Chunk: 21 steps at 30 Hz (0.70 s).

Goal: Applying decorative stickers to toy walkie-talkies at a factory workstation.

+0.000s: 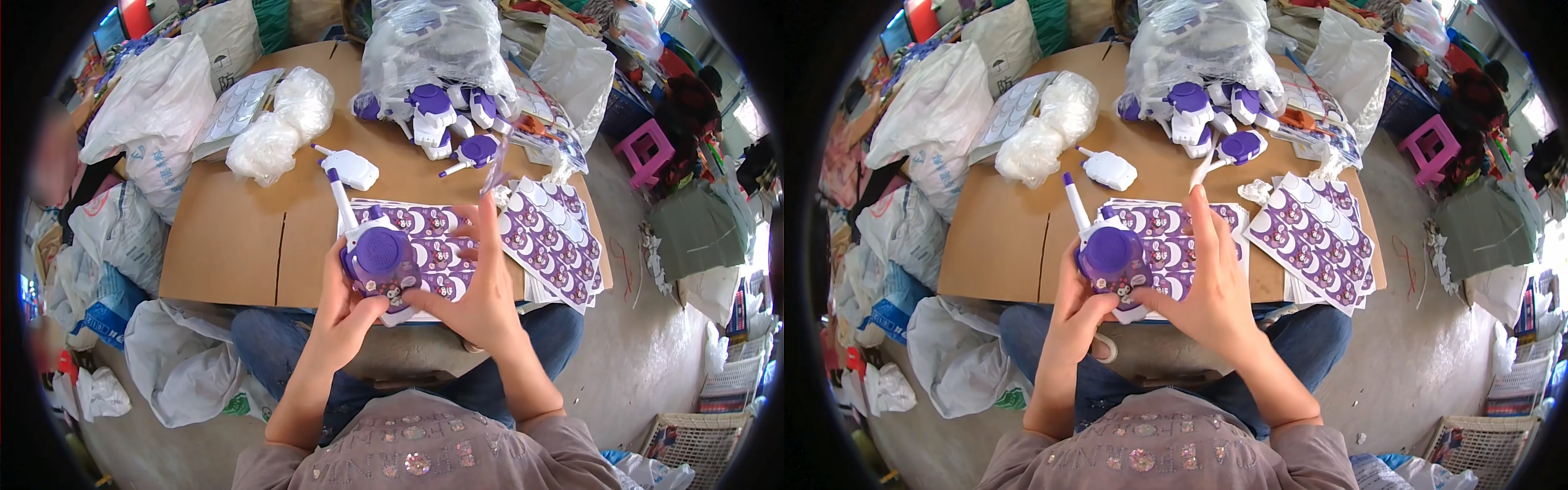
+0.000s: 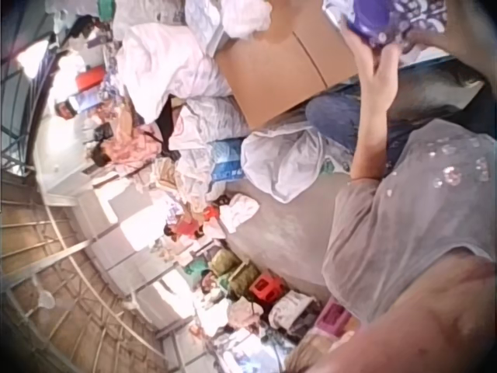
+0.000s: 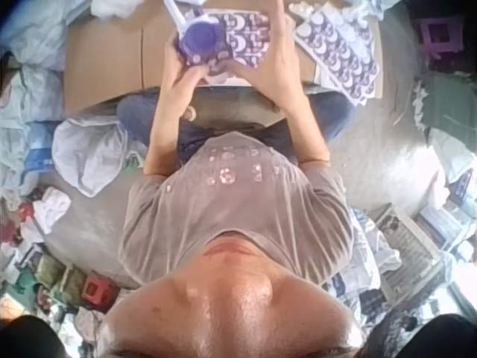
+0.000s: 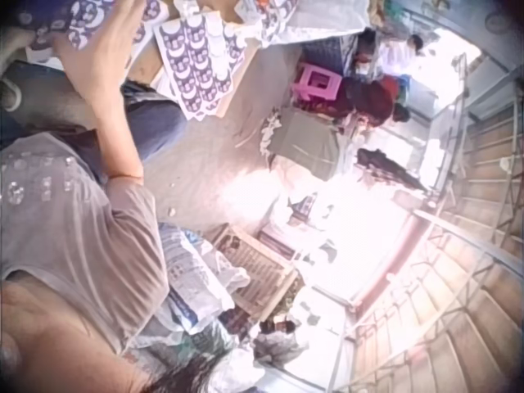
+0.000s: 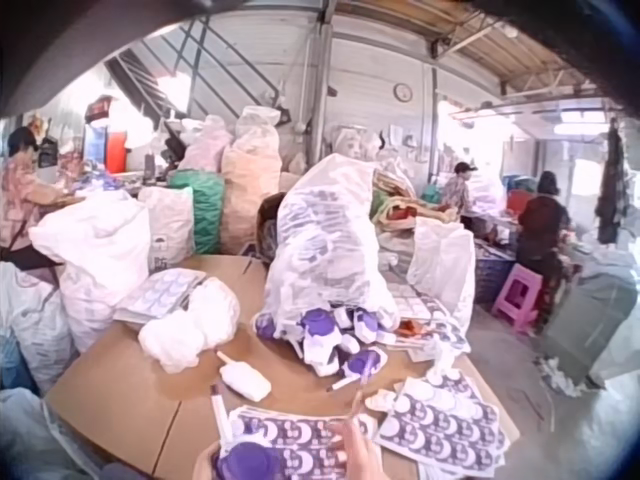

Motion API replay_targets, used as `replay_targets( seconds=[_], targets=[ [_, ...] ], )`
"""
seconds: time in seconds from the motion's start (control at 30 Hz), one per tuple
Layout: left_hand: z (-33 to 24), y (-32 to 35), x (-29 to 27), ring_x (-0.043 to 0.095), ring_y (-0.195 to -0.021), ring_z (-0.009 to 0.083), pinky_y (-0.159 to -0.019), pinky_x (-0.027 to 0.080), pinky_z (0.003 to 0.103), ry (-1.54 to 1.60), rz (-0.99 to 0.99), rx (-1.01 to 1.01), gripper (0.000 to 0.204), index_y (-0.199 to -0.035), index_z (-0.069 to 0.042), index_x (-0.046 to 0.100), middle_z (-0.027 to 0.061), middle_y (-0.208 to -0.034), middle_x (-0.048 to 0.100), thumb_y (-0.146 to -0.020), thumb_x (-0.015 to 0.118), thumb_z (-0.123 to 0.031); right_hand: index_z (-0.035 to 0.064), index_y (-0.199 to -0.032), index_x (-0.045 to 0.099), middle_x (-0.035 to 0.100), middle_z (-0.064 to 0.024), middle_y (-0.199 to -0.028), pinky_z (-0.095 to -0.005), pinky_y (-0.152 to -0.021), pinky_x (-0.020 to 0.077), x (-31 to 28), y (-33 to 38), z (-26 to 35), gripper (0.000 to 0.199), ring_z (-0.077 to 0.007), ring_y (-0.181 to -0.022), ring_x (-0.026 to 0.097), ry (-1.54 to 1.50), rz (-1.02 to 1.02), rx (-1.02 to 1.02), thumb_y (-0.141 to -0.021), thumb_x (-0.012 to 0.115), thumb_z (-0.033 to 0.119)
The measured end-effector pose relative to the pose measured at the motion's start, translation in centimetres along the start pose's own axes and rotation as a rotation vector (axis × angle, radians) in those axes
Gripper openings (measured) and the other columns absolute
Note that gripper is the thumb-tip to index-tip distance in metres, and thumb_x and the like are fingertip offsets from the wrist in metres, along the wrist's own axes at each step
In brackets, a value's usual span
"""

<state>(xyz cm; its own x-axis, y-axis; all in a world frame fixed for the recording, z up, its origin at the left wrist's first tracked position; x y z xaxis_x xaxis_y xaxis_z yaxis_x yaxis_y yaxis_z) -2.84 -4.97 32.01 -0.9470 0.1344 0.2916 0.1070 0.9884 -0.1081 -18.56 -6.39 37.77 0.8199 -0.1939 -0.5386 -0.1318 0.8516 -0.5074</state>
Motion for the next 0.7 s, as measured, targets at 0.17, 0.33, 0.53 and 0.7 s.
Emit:
replay_targets(
  seconds=[0.17, 0.33, 0.53, 0.7],
  targets=[
    [0.2, 0.5, -0.2, 0.051, -0.113, 0.0143, -0.098, 0.044, 0.029, -0.007, -0.016, -0.098, 0.061, -0.148, 0.002, 0.022, 0.0116, -0.13, 0.047, -0.092, 0.045, -0.001, 0.0156, -0.157, -0.007, 0.05, -0.0228, -0.141, -0.0411, -0.095, 0.0518, 3.1, -0.1, -1.8, 0.133, -0.0293, -0.119, 0.059, -0.536, 0.329, 0.25, -0.065, 0.089, 0.002],
    [-0.2, 0.5, -1.1, 0.051, -0.106, 0.012, -0.093, 0.044, 0.026, -0.112, -0.027, -0.078, 0.049, -0.142, 0.004, 0.034, 0.0091, -0.121, 0.052, -0.094, 0.043, -0.006, 0.0181, -0.158, -0.002, 0.063, -0.0243, -0.124, -0.0321, -0.085, 0.0562, 2.9, -0.7, -2.7, 0.114, -0.0214, -0.105, 0.067, -0.7, 0.399, 0.369, -0.079, 0.077, -0.005],
    [-0.3, 1.0, -2.1, 0.052, -0.105, 0.0126, -0.094, 0.043, 0.026, -0.234, -0.134, 0.006, 0.044, -0.138, 0.005, 0.041, 0.0102, -0.12, 0.055, -0.096, 0.042, -0.009, 0.0166, -0.158, 0.002, 0.07, -0.0206, -0.109, -0.0269, -0.078, 0.0554, 4.1, -1.5, -2.3, 0.099, -0.0163, -0.095, 0.068, -0.668, 0.445, 0.317, -0.088, 0.069, -0.002],
    [-1.2, 1.7, -4.3, 0.057, -0.101, 0.0145, -0.092, 0.044, 0.028, -0.298, -0.314, 0.124, 0.035, -0.126, 0.005, 0.054, 0.0112, -0.114, 0.062, -0.102, 0.042, -0.017, 0.015, -0.158, 0.004, 0.072, -0.0184, -0.104, -0.0255, -0.074, 0.0548, 6.4, -1.8, -1.9, 0.089, -0.0133, -0.087, 0.068, -0.638, 0.424, 0.263, -0.092, 0.062, -0.002]
  ],
)
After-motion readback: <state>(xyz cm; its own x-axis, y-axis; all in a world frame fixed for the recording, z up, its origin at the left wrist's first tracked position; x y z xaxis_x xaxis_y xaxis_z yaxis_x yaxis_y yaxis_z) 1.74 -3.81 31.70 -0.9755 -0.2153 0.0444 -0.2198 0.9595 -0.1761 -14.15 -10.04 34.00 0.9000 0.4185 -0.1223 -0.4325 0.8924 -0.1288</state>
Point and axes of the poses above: each hand's wrist, its own y-axis away from the middle knuckle, its own x-axis out of the palm, z = x × y, the point moved 8 cm from there along -y, towards the middle knuckle
